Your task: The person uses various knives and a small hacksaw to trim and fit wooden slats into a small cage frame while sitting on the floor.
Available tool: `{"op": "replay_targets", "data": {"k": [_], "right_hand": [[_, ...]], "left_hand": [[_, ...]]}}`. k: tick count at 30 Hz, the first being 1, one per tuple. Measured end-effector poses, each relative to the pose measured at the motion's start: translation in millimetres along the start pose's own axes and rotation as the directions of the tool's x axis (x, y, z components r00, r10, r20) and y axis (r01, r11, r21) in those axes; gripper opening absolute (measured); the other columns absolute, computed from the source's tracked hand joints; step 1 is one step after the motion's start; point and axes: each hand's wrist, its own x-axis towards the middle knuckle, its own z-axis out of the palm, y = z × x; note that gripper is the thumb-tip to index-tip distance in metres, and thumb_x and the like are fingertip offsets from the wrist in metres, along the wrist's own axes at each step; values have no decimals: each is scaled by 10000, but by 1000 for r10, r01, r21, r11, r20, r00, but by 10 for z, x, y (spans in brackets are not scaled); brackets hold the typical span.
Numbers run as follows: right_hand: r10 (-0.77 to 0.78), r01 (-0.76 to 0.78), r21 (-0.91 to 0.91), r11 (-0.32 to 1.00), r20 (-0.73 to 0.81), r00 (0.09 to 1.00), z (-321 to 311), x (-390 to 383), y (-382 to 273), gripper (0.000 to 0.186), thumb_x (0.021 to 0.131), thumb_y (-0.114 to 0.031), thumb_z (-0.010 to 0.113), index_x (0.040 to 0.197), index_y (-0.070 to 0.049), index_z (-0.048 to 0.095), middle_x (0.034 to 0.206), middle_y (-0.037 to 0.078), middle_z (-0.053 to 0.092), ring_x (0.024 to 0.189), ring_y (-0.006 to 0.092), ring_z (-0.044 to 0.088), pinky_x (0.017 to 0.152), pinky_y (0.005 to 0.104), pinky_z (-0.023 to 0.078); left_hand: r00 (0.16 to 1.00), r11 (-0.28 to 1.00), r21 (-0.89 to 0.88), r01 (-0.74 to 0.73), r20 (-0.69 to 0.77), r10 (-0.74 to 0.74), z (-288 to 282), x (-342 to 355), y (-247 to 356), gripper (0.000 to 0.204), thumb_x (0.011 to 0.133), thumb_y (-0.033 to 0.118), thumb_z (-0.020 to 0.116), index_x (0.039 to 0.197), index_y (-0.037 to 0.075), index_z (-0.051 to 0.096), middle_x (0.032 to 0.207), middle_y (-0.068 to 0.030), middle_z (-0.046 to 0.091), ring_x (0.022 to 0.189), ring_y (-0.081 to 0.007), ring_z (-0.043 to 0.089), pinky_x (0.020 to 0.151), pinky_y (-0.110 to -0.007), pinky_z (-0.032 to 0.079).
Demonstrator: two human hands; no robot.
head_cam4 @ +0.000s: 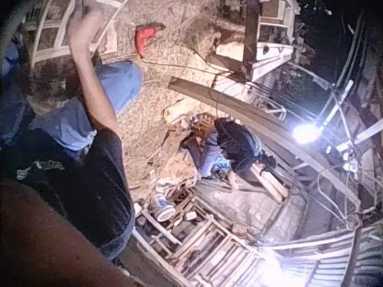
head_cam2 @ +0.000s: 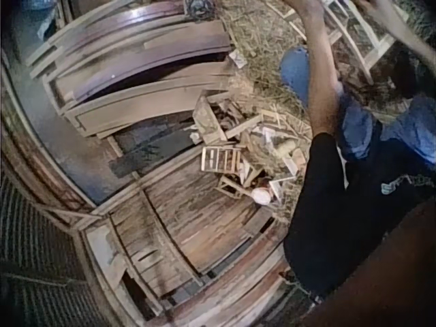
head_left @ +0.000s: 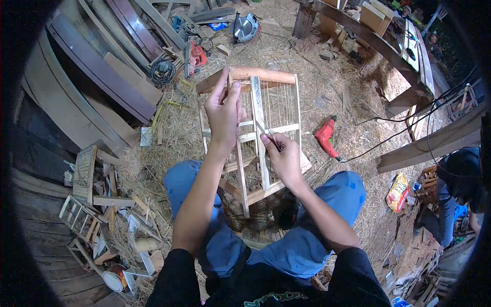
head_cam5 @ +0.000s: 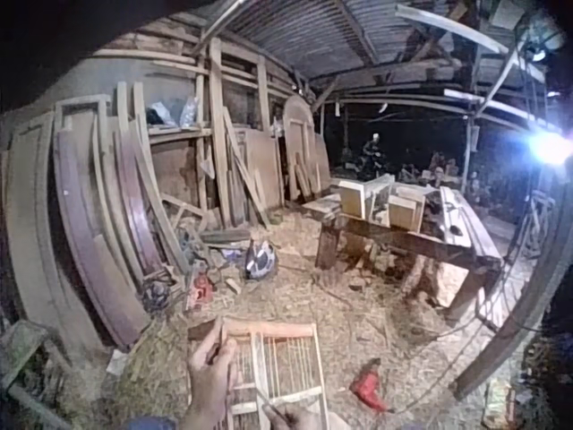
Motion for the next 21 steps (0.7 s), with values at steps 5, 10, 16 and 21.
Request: {"op": "replay_targets", "data": {"k": [5, 10, 16, 21], "right_hand": [[-32, 32, 7, 999, -12, 999, -3, 24, 63, 328, 972, -300, 648, 812, -16, 690, 527, 117, 518, 474, 155, 423, 495, 373, 371], [-13, 12, 48, 999, 15, 1000, -3, 2, -5, 426, 1006, -289, 620, 741, 42, 589, 588, -40, 394, 589, 58, 326, 506, 294, 287], [64, -76, 232, 970, 62, 996, -82, 70, -30, 387, 999, -307, 619, 790, 12, 686, 577, 1, 559, 538, 79, 452, 502, 312, 369], [239, -217, 477, 852, 14, 971, -403, 168, -257, 367, 1002, -323, 615, 812, -19, 693, 624, -35, 588, 548, 38, 508, 512, 233, 401]], "left_hand": [[1000, 1000, 11, -9, 13, 9, 28, -29, 15, 525, 1006, 114, 576, 1498, 46, 405, 603, 59, 419, 442, -19, 325, 406, -232, 283], [1000, 1000, 4, -17, -2, 17, 24, -17, -15, 525, 1002, 112, 580, 1496, 53, 413, 601, 62, 413, 444, -17, 322, 408, -230, 281], [1000, 1000, 0, -2, -31, 2, -15, 4, -37, 519, 999, 115, 584, 1489, 60, 421, 635, 54, 452, 450, -15, 333, 394, -224, 274], [995, 986, 157, -57, -76, 70, 126, -128, -75, 572, 992, 185, 607, 1493, 90, 348, 676, 34, 494, 411, -17, 330, 349, -214, 246]]}}
